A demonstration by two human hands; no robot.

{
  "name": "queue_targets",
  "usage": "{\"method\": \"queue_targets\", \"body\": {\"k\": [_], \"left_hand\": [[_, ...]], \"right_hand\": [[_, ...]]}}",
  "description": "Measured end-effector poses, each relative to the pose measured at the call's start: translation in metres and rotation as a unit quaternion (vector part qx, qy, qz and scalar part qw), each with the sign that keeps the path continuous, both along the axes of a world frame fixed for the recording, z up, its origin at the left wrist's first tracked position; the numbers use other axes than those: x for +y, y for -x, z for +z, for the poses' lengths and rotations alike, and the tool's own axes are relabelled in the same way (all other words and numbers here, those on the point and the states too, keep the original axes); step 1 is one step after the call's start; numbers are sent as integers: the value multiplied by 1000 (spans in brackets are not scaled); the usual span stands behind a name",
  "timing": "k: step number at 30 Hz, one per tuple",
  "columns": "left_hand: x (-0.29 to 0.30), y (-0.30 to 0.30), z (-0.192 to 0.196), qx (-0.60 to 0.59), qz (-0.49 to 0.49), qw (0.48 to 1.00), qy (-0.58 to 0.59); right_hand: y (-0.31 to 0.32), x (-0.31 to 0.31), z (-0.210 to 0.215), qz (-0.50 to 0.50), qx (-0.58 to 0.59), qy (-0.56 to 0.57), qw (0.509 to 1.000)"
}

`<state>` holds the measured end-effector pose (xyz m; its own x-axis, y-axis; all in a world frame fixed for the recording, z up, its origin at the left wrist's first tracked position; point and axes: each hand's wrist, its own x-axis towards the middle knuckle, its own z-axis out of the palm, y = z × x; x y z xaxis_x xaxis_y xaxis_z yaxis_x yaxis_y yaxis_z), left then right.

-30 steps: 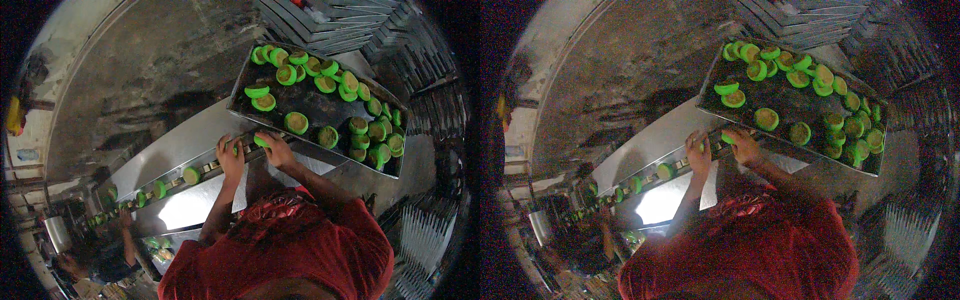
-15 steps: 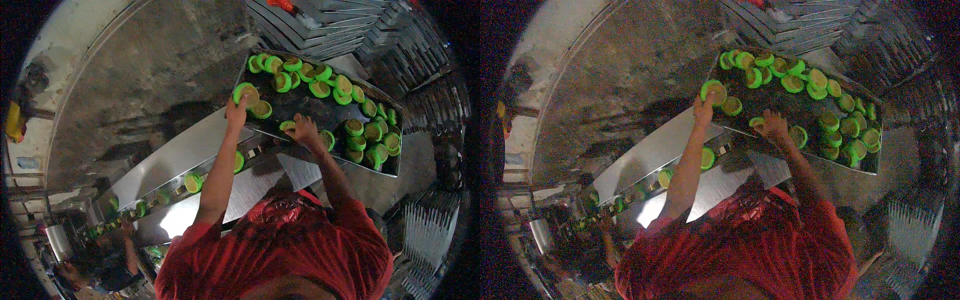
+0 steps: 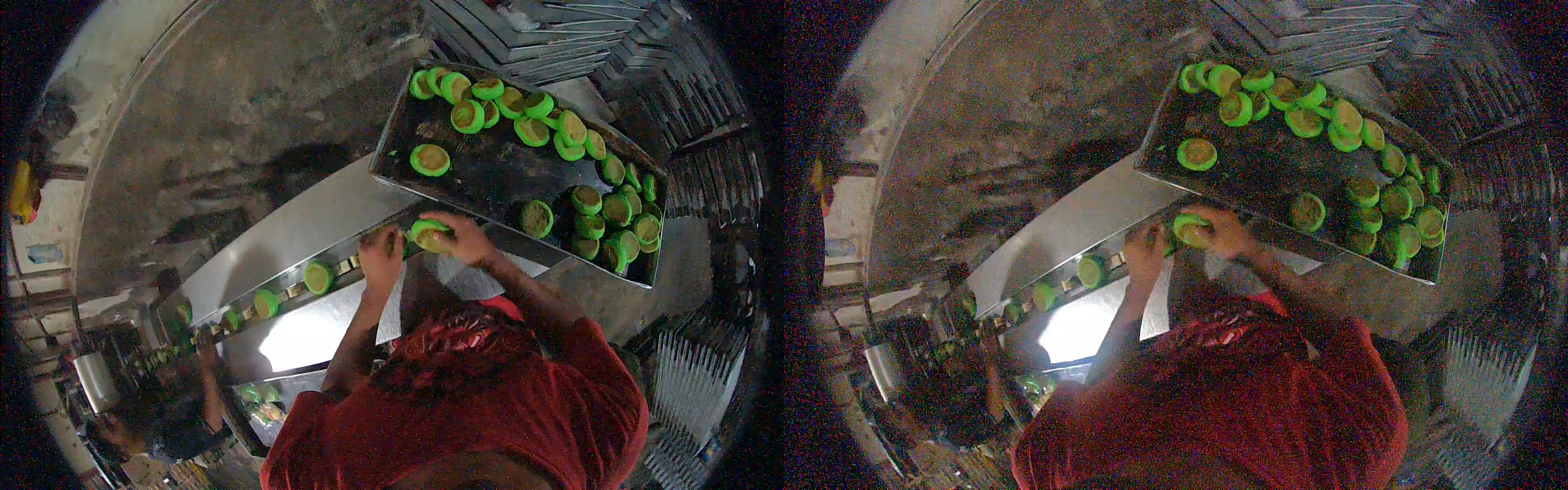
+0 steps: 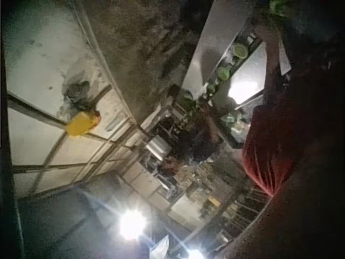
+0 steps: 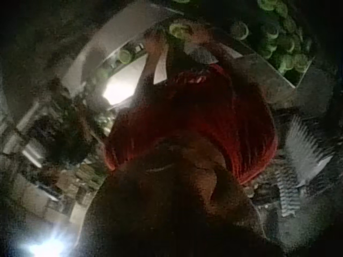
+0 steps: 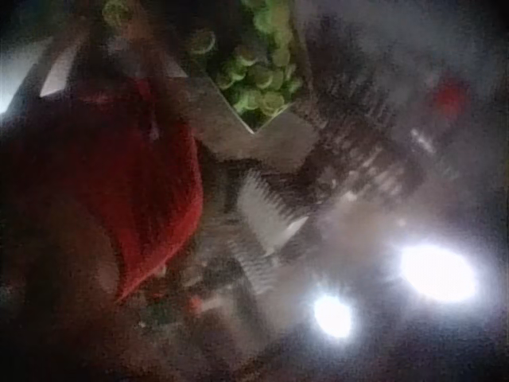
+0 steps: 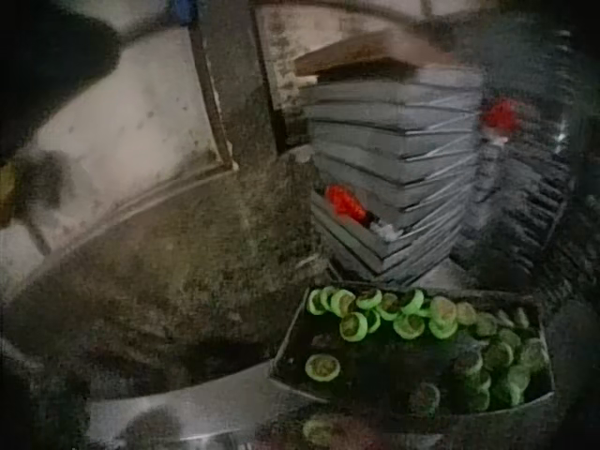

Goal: The person places green cupcake liners onto a conveyor belt and then places baked cupcake tops into the liners. The assembled cupcakes continue along the conveyor belt.

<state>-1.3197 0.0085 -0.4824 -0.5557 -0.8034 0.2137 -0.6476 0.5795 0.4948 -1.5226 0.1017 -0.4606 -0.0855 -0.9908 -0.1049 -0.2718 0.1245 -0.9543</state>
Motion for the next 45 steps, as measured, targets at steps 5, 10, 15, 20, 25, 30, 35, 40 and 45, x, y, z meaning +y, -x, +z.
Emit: {"method": "queue_targets", "body": {"k": [5,10,15,20,25,30,35,40,45], "left_hand": [[-64,97,29,150,-91,984,23],[-101,158,-7,-110,-203,968,93],[-121,185,17,-5,-172,970,-169],[-109,108,18,437,-80,633,-633],[-65,30,-32,506,99,646,-563],[-25,1,-49,257,104,894,-352],[13,26,-23,445,88,523,-721],[30,31,-27,455,48,468,-756],[11,9,-15,424,54,816,-388]], "right_hand": [[-19,25,-102,-15,332,87,939],[66,37,-11,-165,481,62,859],[151,91,-2,-169,474,-243,829],[229,120,4,-310,508,-231,770],[262,131,-57,-333,577,-199,719],[169,46,-30,-354,226,25,907],[27,-1,15,-163,51,103,980],[79,24,34,-259,222,-16,940],[193,153,-9,-255,519,-445,684]]}}
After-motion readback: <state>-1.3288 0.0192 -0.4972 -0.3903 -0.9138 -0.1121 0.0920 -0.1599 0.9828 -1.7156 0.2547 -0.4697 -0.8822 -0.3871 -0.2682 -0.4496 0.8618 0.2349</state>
